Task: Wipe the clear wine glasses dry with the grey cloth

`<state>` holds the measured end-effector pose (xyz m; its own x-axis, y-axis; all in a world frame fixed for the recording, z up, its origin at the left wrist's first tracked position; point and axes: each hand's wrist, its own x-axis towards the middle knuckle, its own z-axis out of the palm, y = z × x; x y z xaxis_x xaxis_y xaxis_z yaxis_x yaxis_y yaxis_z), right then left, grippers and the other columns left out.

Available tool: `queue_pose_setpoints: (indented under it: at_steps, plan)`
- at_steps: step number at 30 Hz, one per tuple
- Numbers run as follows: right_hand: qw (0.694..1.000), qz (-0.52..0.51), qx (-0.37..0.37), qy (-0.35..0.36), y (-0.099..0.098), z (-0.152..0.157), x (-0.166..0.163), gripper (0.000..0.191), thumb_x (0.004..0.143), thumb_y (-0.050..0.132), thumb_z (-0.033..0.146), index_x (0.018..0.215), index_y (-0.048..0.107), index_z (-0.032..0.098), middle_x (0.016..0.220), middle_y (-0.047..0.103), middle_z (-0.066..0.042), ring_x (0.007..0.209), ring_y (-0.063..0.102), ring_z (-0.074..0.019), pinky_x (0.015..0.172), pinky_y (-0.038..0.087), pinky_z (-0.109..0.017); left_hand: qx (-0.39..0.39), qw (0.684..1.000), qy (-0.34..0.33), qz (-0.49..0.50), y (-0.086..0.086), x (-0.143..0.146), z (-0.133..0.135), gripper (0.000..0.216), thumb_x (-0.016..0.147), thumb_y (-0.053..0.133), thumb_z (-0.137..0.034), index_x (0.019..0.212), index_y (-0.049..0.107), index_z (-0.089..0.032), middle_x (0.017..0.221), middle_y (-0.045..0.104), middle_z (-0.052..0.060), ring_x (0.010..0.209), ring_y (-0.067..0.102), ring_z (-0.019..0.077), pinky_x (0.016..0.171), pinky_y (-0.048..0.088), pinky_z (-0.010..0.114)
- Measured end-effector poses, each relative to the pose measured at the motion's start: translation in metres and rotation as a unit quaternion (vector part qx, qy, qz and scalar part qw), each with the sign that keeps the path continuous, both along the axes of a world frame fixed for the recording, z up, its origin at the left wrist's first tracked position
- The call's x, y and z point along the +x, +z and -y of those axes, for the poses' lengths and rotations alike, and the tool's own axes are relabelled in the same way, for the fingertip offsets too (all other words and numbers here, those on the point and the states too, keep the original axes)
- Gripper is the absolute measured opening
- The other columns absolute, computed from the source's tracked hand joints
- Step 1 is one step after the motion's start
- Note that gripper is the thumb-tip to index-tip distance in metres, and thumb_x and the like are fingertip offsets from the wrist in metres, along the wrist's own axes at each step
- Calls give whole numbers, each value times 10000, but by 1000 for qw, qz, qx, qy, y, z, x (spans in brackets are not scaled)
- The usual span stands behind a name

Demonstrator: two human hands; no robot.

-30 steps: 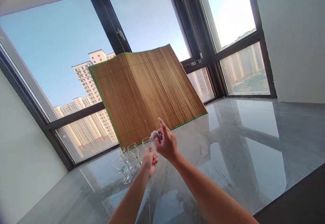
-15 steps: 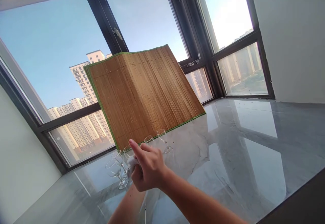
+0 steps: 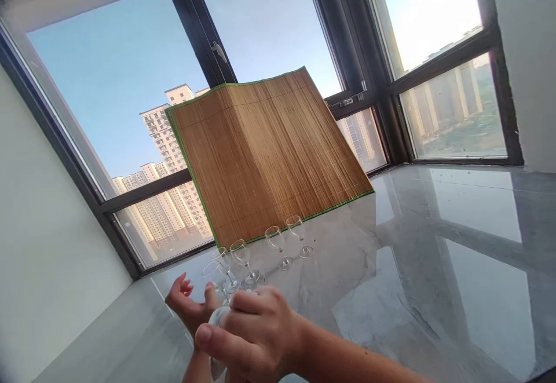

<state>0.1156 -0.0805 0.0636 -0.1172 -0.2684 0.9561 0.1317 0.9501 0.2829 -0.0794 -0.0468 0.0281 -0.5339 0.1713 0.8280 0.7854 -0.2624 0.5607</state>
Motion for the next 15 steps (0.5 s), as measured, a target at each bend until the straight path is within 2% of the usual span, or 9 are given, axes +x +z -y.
queue_pose_setpoints:
  at_steps: [2, 4, 5, 7, 9, 12, 15]
  plan:
    - [999, 27, -43, -4, -3, -2, -2, 871, 704, 472, 168, 1517, 161, 196, 603, 570, 53, 469, 427, -163, 472, 334, -275, -13, 999, -13, 32, -8, -14, -6, 673, 616, 605, -227, 1262, 419, -237, 1181, 470, 92, 1050, 502, 263, 1005, 408, 450]
    - [986, 81, -140, -41, -7, -10, -4, 853, 653, 470, 152, 1478, 262, 212, 671, 627, 23, 554, 508, -182, 506, 353, -277, -49, 991, -71, 99, -19, -20, -16, 685, 611, 574, -199, 1269, 387, -244, 1197, 462, 86, 1108, 505, 265, 1000, 415, 454]
    - [968, 120, -205, -74, -10, -17, -5, 818, 637, 476, 147, 1440, 336, 223, 723, 660, 3, 624, 554, -194, 528, 362, -276, -63, 982, -98, 147, -24, -20, -20, 678, 614, 565, -191, 1263, 379, -249, 1195, 466, 83, 1129, 510, 263, 978, 433, 443]
    - [913, 212, -318, -143, -18, -34, -5, 745, 630, 504, 142, 1370, 456, 215, 780, 697, -31, 740, 616, -215, 568, 374, -268, -83, 955, -144, 245, -32, -19, -28, 670, 618, 550, -175, 1255, 359, -255, 1174, 494, 78, 1136, 535, 250, 914, 471, 400]
    - [847, 274, -404, -208, -28, -54, -4, 593, 679, 537, 173, 1268, 564, 226, 832, 719, -63, 731, 643, -216, 593, 377, -268, -95, 928, -177, 314, -35, -18, -32, 665, 611, 532, -156, 1243, 347, -249, 1120, 546, 72, 1098, 579, 228, 857, 491, 356]
    - [762, 305, -500, -277, -44, -82, 1, 567, 713, 540, 167, 1278, 564, 209, 862, 737, -98, 757, 674, -240, 613, 385, -273, -125, 906, -212, 343, -35, -16, -36, 615, 592, 518, -148, 1187, 384, -230, 1003, 622, 50, 1013, 640, 208, 813, 494, 328]
    - [720, 296, -559, -285, -56, -103, 7, 526, 730, 533, 170, 1252, 585, 209, 946, 738, -115, 858, 686, -256, 647, 410, -276, -159, 901, -227, 335, -36, -15, -39, 547, 582, 530, -156, 1119, 443, -219, 918, 662, 30, 945, 668, 205, 792, 490, 322]
